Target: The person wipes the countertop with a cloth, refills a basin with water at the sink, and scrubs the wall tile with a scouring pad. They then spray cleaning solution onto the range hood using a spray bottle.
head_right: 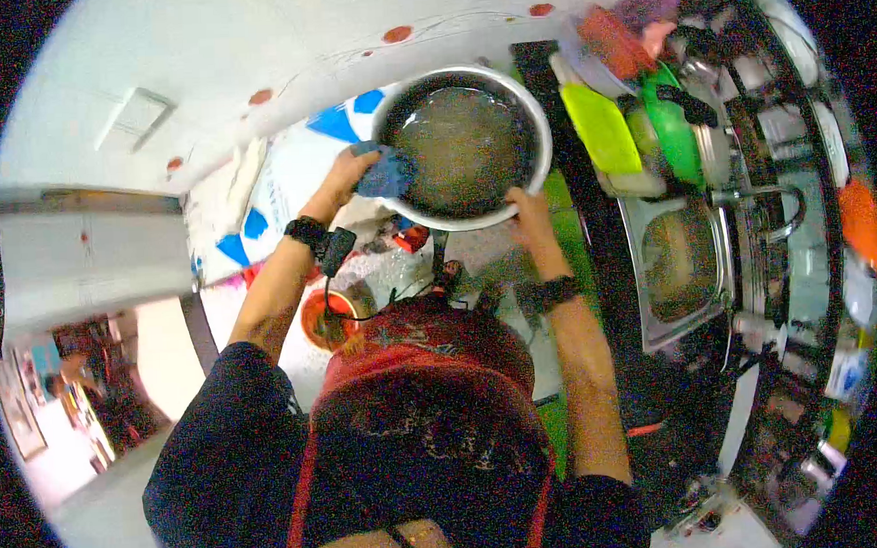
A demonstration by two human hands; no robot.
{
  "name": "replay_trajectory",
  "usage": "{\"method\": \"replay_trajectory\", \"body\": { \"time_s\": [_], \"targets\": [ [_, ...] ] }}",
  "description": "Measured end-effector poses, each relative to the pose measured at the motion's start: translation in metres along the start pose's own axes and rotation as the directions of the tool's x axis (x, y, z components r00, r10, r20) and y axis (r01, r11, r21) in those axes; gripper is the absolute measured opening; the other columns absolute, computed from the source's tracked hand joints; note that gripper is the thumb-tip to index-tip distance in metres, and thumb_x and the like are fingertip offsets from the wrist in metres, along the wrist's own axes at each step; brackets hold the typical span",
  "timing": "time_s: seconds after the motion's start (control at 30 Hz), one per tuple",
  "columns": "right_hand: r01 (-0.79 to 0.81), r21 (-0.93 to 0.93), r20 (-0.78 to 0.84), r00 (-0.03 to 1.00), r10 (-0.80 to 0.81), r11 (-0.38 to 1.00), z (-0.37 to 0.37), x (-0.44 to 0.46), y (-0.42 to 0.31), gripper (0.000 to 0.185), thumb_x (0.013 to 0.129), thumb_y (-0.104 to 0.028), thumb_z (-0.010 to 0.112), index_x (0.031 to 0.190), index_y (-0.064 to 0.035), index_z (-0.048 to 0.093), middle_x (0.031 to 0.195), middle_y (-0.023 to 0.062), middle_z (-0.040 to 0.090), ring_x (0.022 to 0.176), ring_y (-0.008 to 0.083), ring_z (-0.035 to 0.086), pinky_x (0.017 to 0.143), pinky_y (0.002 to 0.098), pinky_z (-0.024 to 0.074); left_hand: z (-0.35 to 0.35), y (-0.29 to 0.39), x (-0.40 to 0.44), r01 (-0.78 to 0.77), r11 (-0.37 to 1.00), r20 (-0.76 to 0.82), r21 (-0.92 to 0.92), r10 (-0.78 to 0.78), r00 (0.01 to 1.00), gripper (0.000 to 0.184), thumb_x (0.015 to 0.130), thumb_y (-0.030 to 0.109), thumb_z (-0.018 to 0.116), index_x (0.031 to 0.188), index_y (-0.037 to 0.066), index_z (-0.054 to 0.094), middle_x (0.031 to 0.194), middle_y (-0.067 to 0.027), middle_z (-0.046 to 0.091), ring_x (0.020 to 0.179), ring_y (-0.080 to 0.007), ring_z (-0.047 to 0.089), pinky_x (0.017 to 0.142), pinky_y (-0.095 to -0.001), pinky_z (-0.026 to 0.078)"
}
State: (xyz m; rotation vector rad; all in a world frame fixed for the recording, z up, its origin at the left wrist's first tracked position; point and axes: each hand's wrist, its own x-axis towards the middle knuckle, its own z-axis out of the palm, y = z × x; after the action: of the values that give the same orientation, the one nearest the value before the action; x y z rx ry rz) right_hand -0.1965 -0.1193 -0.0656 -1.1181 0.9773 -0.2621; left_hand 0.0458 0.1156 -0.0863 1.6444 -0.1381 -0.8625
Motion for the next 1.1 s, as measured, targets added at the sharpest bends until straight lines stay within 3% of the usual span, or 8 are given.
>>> {"method": "replay_trajectory", "body": {
  "time_s": [0.03,0.2,0.27,0.37,0.5,0.67,0.8,1.1],
  "targets": [
    [0.006,-0.052,0.043,0.999,-0.004,0.999,-0.009,0.000,-0.004,0.012,0.069,-0.008,0.062,0.075,-0.0006,0.055,0.063,0.0046,0.054,0.046,0.0150,0.050,0.037,0.0264,0.0395,0.008,0.002,-0.012,-0.006,0.992,-0.104,0.123,0.019,0.994,0.028,0.080,0.012,0.059,0.103,-0.003,0.056,0.086,-0.0091,0.064,0.071,-0.0171,0.063,0.063,-0.0295,0.052],
    [0.150,-0.308,0.124,0.985,-0.117,0.939,-0.024,-0.019,-0.039,0.019,0.065,-0.015,0.065,0.067,-0.0005,0.053,0.059,0.0050,0.053,0.046,0.0167,0.052,0.036,0.0270,0.0422,0.029,-0.016,-0.080,-0.023,1.000,-0.165,-0.004,0.022,0.986,0.030,0.077,0.016,0.062,0.100,-0.002,0.057,0.084,-0.0082,0.063,0.068,-0.0157,0.061,0.062,-0.0292,0.052],
    [0.150,-0.301,0.253,0.965,-0.072,0.942,-0.029,-0.026,-0.047,0.017,0.064,-0.012,0.064,0.065,0.0008,0.053,0.057,0.0054,0.052,0.041,0.0168,0.050,0.034,0.0268,0.0419,0.036,-0.026,-0.104,-0.029,0.998,-0.313,-0.053,0.011,0.950,0.027,0.077,0.017,0.061,0.097,-0.001,0.058,0.081,-0.0069,0.063,0.065,-0.0158,0.060,0.060,-0.0294,0.052],
    [0.182,-0.344,0.346,0.937,-0.056,0.921,-0.036,-0.025,-0.036,0.017,0.064,-0.012,0.064,0.065,0.0012,0.053,0.055,0.0051,0.051,0.040,0.0162,0.049,0.033,0.0265,0.0405,0.042,-0.036,-0.155,-0.038,0.973,-0.256,-0.229,-0.023,0.966,0.025,0.079,0.020,0.062,0.093,-0.001,0.061,0.076,-0.0068,0.063,0.061,-0.0165,0.061,0.056,-0.0294,0.051],
    [0.183,-0.412,0.434,0.901,0.015,0.893,-0.030,-0.058,-0.028,0.017,0.064,-0.012,0.064,0.069,0.0009,0.053,0.057,0.0048,0.052,0.041,0.0153,0.049,0.033,0.0262,0.0398,0.051,-0.052,-0.222,-0.036,0.967,-0.419,-0.253,-0.076,0.905,0.026,0.081,0.020,0.061,0.094,-0.003,0.060,0.082,-0.0079,0.065,0.065,-0.0162,0.063,0.060,-0.0302,0.053],
    [0.246,-0.476,0.573,0.815,0.086,0.844,-0.007,-0.099,-0.020,0.016,0.064,-0.012,0.063,0.070,-0.0010,0.052,0.059,0.0038,0.051,0.041,0.0147,0.048,0.032,0.0274,0.0390,0.056,-0.078,-0.309,-0.118,0.798,-0.354,-0.591,-0.124,0.927,0.024,0.084,0.016,0.059,0.098,-0.003,0.059,0.089,-0.0104,0.065,0.072,-0.0191,0.065,0.065,-0.0320,0.055],
    [0.310,-0.464,0.695,0.708,0.124,0.830,0.022,-0.120,0.006,0.016,0.065,-0.011,0.063,0.068,0.0000,0.052,0.056,0.0033,0.050,0.039,0.0138,0.046,0.031,0.0272,0.0379,0.039,-0.119,-0.362,-0.099,0.861,-0.473,-0.498,-0.174,0.864,0.022,0.085,0.017,0.058,0.097,0.000,0.061,0.088,-0.0073,0.065,0.071,-0.0164,0.064,0.064,-0.0300,0.053],
    [0.420,-0.607,0.764,0.541,0.351,0.674,0.135,-0.194,0.090,0.010,0.067,-0.006,0.059,0.073,0.0004,0.053,0.059,0.0037,0.052,0.040,0.0132,0.048,0.030,0.0249,0.0349,-0.013,-0.236,-0.475,-0.366,0.692,-0.690,-0.623,-0.265,0.673,0.022,0.084,0.013,0.057,0.101,-0.002,0.059,0.092,-0.0121,0.066,0.079,-0.0204,0.065,0.073,-0.0345,0.055]
  ]
}}
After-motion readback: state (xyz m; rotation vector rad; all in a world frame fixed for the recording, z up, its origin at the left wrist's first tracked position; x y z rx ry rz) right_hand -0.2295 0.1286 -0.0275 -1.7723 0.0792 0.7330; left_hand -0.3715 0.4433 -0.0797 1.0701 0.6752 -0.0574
